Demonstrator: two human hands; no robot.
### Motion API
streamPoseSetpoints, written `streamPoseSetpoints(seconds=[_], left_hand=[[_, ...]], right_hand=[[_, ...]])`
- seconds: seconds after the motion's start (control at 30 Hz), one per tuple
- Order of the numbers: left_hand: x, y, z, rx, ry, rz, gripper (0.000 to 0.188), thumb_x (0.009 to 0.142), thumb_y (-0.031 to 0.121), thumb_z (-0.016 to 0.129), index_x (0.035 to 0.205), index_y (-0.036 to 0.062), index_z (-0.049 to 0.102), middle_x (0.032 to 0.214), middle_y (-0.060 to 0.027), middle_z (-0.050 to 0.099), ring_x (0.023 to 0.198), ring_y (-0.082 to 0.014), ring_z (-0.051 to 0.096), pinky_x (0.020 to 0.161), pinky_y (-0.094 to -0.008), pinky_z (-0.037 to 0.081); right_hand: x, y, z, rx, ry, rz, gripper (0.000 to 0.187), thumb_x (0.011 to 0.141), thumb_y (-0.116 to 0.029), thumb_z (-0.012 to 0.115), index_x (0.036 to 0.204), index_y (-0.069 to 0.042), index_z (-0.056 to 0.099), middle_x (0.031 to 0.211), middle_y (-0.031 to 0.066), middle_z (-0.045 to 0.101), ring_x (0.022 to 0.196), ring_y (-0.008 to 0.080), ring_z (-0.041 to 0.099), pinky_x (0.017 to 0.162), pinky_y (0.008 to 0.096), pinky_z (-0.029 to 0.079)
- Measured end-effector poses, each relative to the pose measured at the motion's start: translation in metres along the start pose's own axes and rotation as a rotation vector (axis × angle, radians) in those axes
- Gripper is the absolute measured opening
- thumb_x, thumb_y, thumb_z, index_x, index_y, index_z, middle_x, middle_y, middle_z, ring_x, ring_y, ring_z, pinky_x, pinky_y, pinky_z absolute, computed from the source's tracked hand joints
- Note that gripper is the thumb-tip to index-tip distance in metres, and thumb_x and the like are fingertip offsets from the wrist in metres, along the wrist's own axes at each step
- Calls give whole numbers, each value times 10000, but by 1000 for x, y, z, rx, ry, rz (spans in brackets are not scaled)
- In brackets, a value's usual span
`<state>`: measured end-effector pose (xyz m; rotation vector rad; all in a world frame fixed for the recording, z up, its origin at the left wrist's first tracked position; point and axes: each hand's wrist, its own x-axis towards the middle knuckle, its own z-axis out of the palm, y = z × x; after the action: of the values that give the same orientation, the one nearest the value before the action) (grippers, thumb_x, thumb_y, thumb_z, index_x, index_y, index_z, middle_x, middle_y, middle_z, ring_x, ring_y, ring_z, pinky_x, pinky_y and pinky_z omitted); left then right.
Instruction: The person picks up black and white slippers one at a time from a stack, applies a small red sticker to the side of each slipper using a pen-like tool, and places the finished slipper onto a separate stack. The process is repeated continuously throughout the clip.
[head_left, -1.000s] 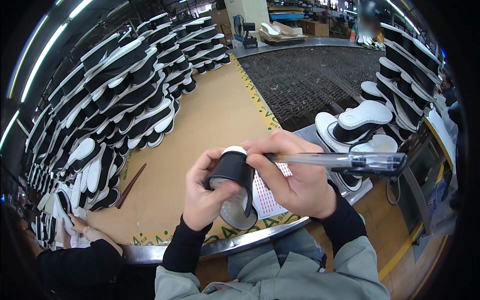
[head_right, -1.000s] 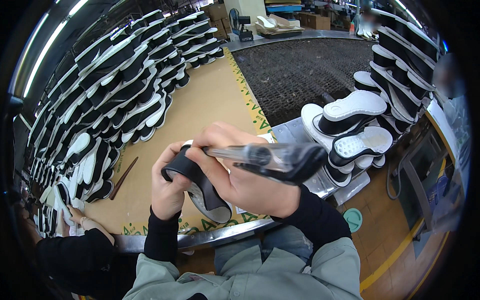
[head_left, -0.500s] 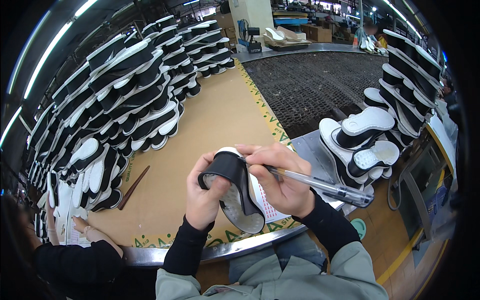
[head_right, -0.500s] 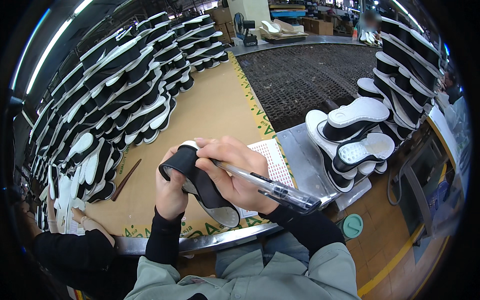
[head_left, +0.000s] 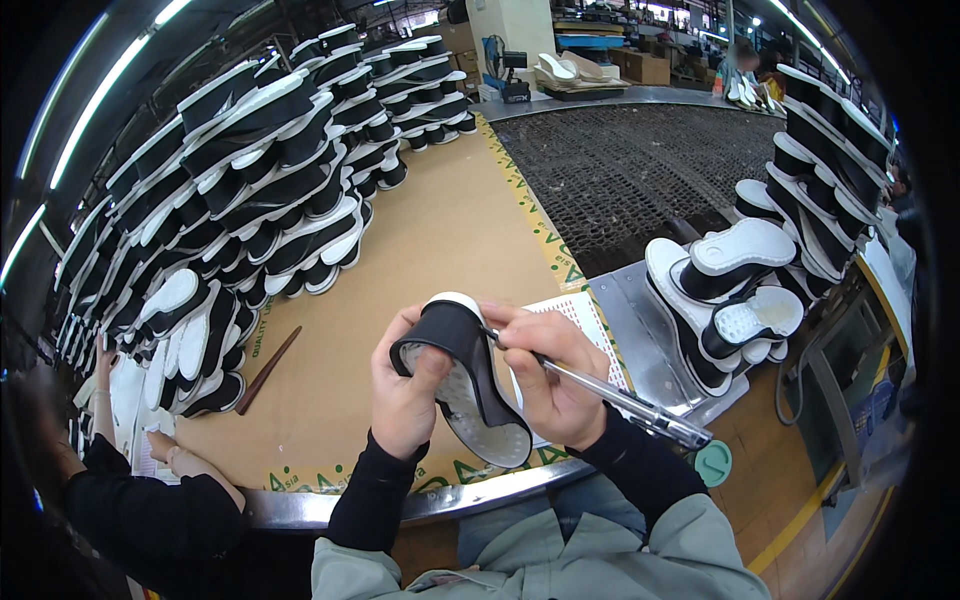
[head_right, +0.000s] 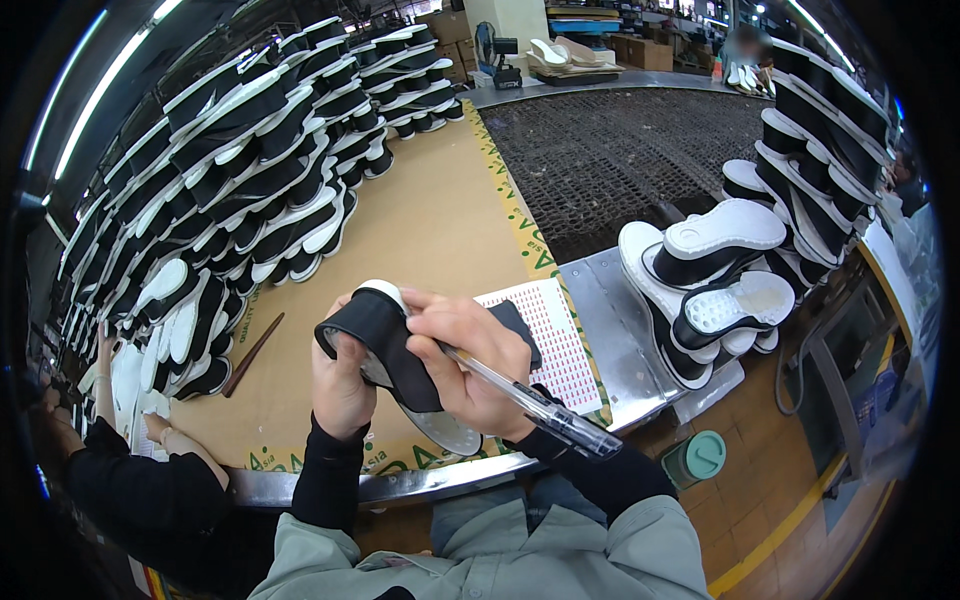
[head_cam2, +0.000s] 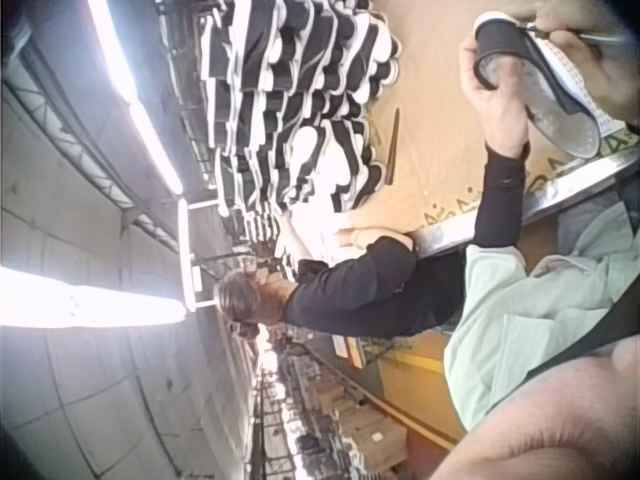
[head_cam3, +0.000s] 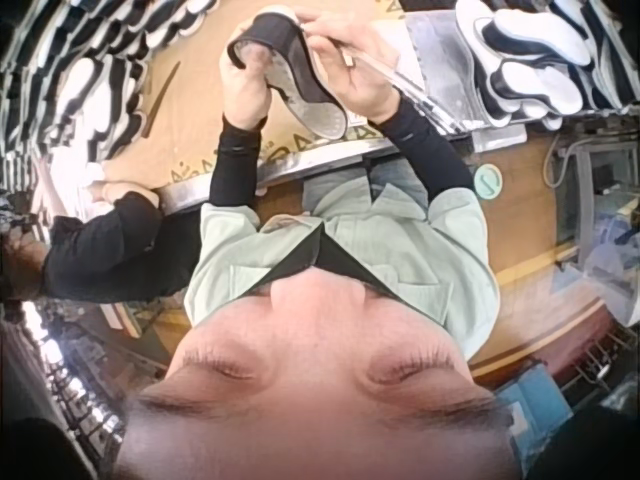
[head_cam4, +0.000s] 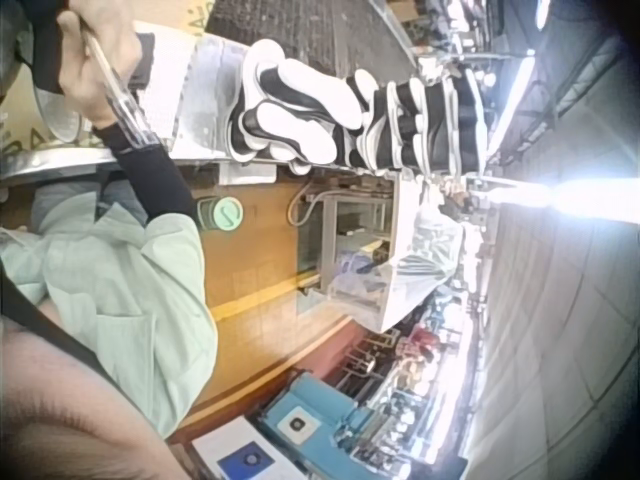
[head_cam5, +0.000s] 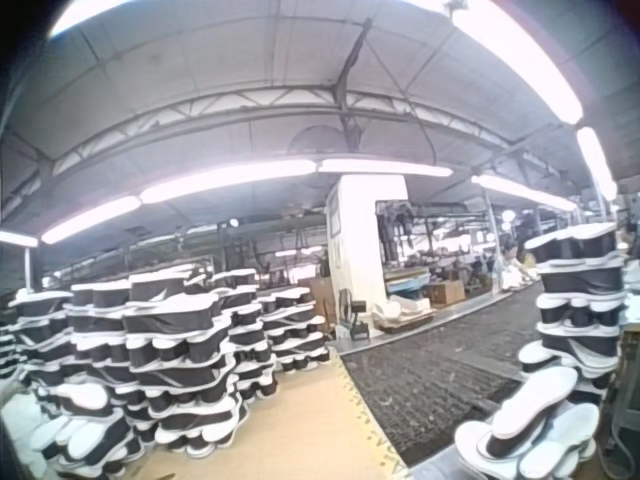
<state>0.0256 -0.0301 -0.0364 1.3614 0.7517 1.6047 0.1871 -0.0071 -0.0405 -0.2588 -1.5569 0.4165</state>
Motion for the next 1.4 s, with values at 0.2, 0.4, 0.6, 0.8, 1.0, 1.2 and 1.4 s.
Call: streamPoseSetpoints(seconds=[0.2, 0.4, 0.6, 0.8, 1.0, 1.2, 1.4], left_hand=[[-1, 2, 1, 23, 36, 14, 636, 808, 500, 747, 1124, -15, 550, 985, -18, 621, 902, -80, 585, 814, -226, 458], [-2, 1, 0, 26, 63, 1, 643, 806, 504, 747, 1126, -15, 547, 975, -15, 620, 896, -79, 586, 805, -224, 459], [-4, -3, -4, 1, 85, 2, 653, 805, 507, 747, 1130, -21, 545, 983, -19, 623, 900, -85, 590, 807, -223, 460], [-4, 0, -4, -6, 67, 17, 644, 817, 479, 745, 1151, -30, 536, 1003, -33, 627, 925, -99, 600, 827, -241, 467], [-4, -12, -20, -132, 108, -8, 607, 860, 429, 715, 1192, -39, 518, 1042, -65, 633, 947, -125, 616, 852, -266, 480], [-5, -16, -16, -162, 191, -13, 625, 840, 426, 737, 1199, -36, 516, 1043, -61, 635, 957, -129, 619, 870, -271, 481], [-4, -6, -13, -111, 104, -47, 688, 800, 475, 760, 1199, -31, 518, 1044, -57, 640, 967, -134, 624, 880, -278, 481]], right_hand=[[-6, -1, -1, -41, 0, -6, 138, 944, -89, 588, 1019, 27, 585, 989, 214, 645, 1027, 343, 643, 865, 392, 526], [-10, -1, 5, -76, 39, -12, 141, 887, -68, 658, 997, 9, 614, 940, 170, 647, 987, 360, 650, 835, 393, 516], [-21, 1, 2, -97, 0, -20, 136, 928, -101, 613, 1005, 11, 595, 932, 161, 641, 985, 345, 636, 841, 396, 510], [-13, 4, 6, -122, 19, -80, 139, 927, -86, 605, 1041, -7, 592, 937, 164, 636, 978, 341, 633, 830, 389, 506], [-58, 2, 3, -101, -69, 42, 110, 883, -87, 659, 944, -8, 614, 869, 122, 646, 933, 343, 642, 809, 396, 503], [-64, -3, -13, -132, -170, 137, 109, 874, -92, 667, 903, -1, 614, 841, 114, 644, 923, 338, 634, 811, 393, 497], [-37, -2, -7, -120, -122, 65, 100, 863, -79, 676, 916, -4, 634, 854, 110, 650, 950, 329, 629, 831, 387, 500]])
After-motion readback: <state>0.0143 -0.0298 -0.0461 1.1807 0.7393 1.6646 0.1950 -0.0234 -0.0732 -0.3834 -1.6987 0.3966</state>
